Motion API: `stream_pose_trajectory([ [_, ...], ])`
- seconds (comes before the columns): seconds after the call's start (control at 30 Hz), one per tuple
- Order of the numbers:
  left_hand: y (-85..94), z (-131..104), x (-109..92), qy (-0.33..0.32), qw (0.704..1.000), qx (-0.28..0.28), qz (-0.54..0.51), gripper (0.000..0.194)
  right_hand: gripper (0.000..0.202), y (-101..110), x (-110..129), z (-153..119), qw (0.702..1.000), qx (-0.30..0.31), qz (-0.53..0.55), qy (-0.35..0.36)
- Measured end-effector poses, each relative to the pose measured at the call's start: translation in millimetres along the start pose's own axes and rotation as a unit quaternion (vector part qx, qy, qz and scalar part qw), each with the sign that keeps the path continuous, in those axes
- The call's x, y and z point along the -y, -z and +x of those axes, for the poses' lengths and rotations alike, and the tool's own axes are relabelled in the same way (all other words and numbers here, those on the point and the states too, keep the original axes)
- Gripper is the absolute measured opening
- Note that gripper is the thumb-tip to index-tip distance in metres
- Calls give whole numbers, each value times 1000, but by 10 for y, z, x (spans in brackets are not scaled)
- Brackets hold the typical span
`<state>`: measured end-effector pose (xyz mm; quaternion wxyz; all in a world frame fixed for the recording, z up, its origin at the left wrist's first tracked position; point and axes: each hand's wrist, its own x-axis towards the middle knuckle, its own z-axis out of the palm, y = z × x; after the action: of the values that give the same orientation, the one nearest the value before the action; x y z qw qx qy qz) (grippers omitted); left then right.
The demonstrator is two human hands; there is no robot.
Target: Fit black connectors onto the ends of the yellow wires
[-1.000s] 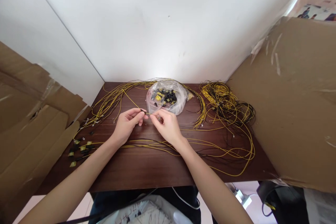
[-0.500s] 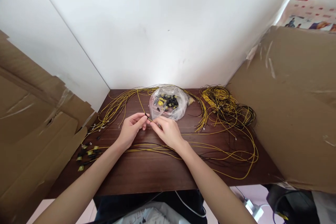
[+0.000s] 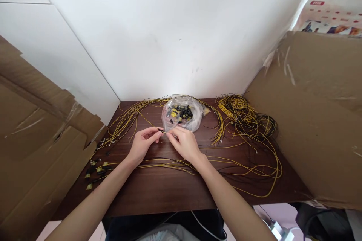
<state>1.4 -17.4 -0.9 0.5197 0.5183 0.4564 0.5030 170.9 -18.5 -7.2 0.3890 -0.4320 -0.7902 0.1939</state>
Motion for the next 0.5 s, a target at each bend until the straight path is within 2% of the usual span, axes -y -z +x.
stream_pose_trajectory([
  [0.5, -12, -13, 16, -35, 999, -5, 41, 22, 19, -8, -4, -15, 1000, 13, -10, 11],
])
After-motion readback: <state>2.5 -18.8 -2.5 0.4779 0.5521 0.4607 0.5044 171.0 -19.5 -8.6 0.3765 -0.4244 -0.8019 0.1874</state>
